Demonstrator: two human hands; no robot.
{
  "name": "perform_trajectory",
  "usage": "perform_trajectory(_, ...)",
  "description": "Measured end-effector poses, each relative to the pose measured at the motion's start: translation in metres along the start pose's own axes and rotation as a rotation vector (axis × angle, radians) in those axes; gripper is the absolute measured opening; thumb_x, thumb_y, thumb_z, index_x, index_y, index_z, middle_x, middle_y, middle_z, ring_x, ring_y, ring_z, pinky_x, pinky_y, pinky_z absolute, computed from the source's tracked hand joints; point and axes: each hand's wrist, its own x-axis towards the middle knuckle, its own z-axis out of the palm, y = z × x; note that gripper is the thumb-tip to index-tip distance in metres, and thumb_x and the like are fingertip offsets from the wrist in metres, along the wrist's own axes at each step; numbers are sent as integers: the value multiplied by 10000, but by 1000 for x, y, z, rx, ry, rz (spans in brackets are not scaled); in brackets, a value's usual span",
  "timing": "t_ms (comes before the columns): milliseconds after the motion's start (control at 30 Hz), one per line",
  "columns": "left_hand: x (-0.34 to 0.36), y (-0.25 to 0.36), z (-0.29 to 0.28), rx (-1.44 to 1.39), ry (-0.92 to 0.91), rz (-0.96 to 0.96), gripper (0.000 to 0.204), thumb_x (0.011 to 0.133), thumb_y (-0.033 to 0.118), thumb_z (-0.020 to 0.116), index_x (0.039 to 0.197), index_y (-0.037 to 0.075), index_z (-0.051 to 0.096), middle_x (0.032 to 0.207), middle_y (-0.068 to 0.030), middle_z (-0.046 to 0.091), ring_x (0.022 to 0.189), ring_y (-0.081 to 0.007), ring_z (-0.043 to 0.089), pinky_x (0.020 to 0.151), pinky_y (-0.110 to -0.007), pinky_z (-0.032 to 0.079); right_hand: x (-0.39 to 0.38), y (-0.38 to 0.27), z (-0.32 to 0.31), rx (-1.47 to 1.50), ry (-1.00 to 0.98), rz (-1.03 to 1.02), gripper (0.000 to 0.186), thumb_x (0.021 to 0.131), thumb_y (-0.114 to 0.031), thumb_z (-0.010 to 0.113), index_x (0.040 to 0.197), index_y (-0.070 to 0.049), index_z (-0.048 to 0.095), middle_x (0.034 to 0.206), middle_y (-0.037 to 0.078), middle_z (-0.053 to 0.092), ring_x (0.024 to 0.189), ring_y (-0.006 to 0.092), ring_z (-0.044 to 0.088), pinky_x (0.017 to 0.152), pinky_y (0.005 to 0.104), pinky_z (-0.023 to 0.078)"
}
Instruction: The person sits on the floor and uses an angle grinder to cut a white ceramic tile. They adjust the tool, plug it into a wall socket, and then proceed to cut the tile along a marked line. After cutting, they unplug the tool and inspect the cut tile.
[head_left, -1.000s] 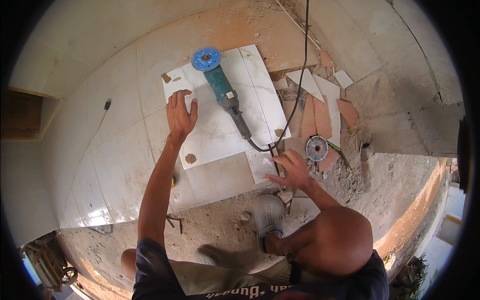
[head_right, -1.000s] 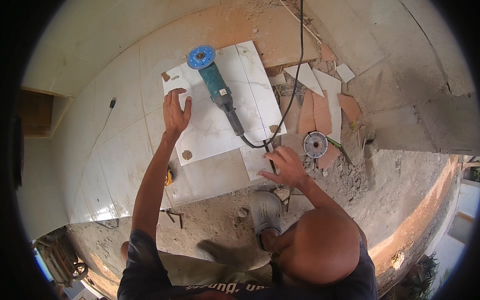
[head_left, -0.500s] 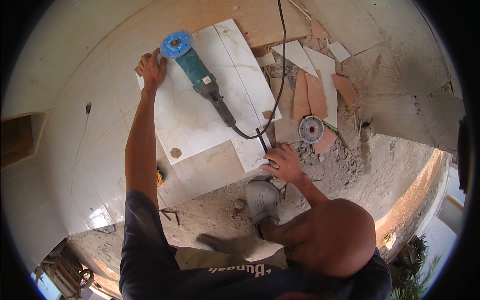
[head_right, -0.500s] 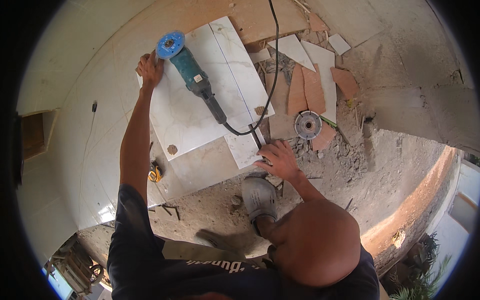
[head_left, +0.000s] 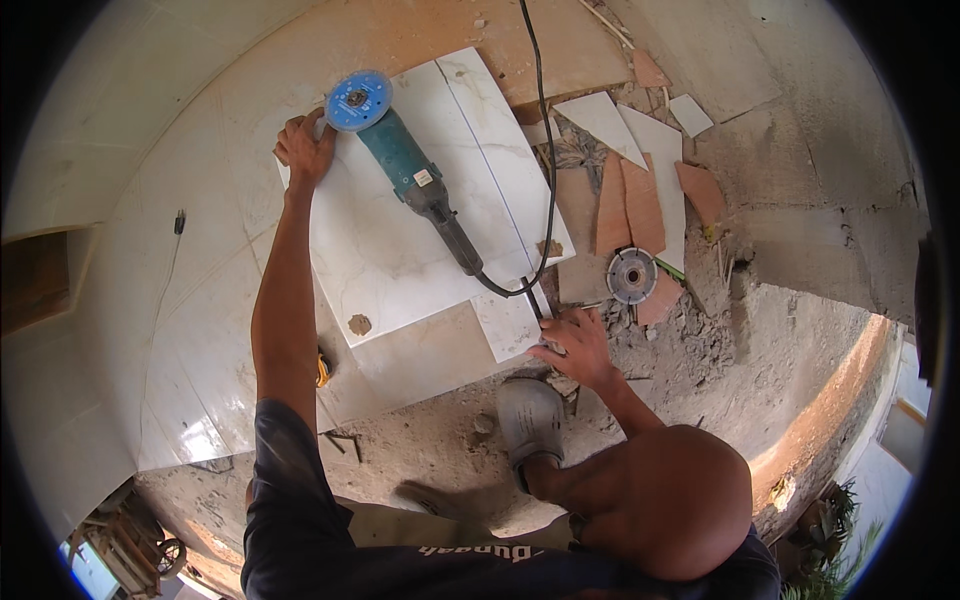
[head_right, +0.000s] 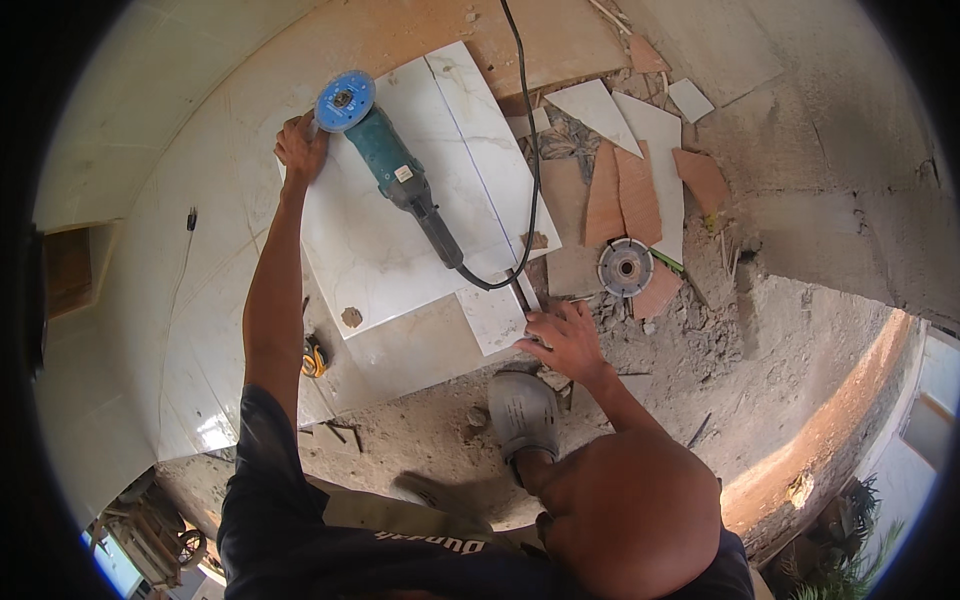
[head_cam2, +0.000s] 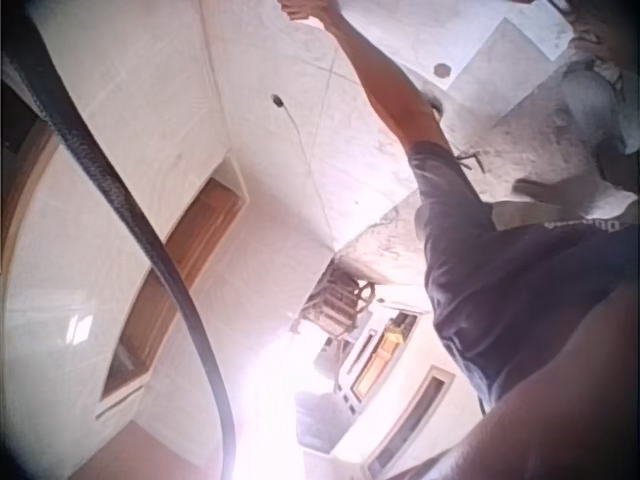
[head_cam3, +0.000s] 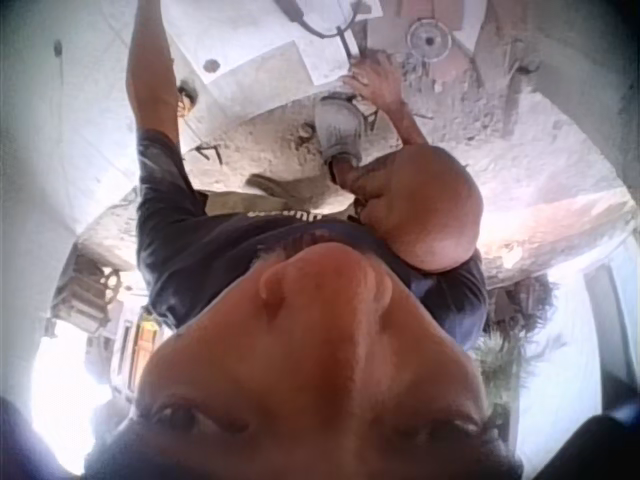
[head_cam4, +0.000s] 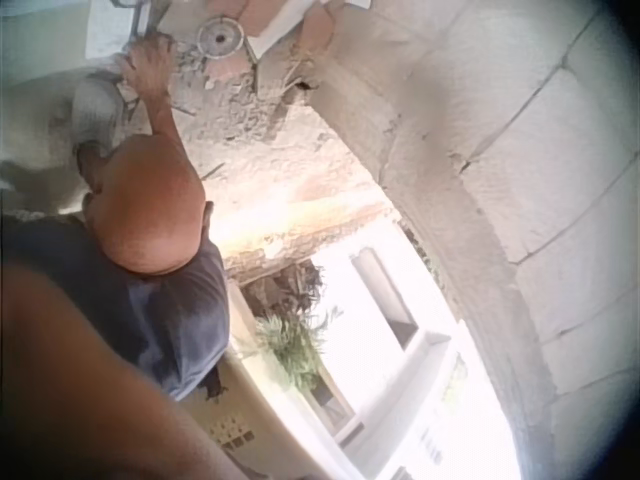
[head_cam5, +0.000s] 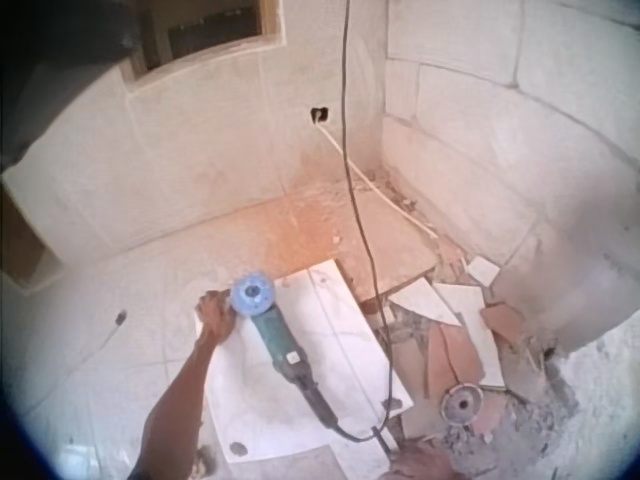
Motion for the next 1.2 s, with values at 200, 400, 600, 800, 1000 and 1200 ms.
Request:
perform_trajectory(200,-16,5,-6,-56,30,32,460,919,447,724,1352,292,723,1392,-109,579,1365,-334,437,1180,-543,208,9,-9,-8,74,11,122,454,757,-443,926,974,-116,698,963,-10,719,978,256,618,849,451,420)
perform_trajectory(400,-37,24,-13,-74,25,98,439,900,405,748,1323,287,737,1357,-104,584,1337,-325,447,1162,-544,224,-7,0,7,29,174,162,737,645,-517,980,1176,-108,674,1158,113,611,1084,348,569,874,510,423)
perform_trajectory(600,-64,48,-20,-102,-7,138,441,899,343,756,1329,247,735,1318,-106,584,1313,-325,442,1159,-514,218,11,-13,-13,30,137,239,837,664,-532,975,1325,-129,657,1544,192,422,1443,475,384,1155,647,359)
perform_trajectory(800,-83,56,-30,-84,-15,152,449,895,304,760,1338,238,727,1300,-104,580,1291,-324,445,1148,-512,227,9,-1,-9,78,10,268,847,686,-510,962,1407,-196,647,1607,175,391,1501,531,322,1198,690,330)
perform_trajectory(1000,-110,46,-31,-111,-14,113,462,880,288,769,1338,251,722,1296,-85,557,1281,-317,444,1140,-506,238,1,-7,-1,42,115,243,768,709,-491,950,1375,-219,680,1597,146,411,1475,544,344,1174,690,345)
perform_trajectory(1200,-106,54,-28,-101,-8,150,382,895,246,750,1276,219,728,1183,-95,640,1168,-314,551,1056,-485,364,-3,-7,-4,-31,117,196,733,726,-494,941,1353,-205,695,1582,142,434,1471,527,348,1143,689,350)
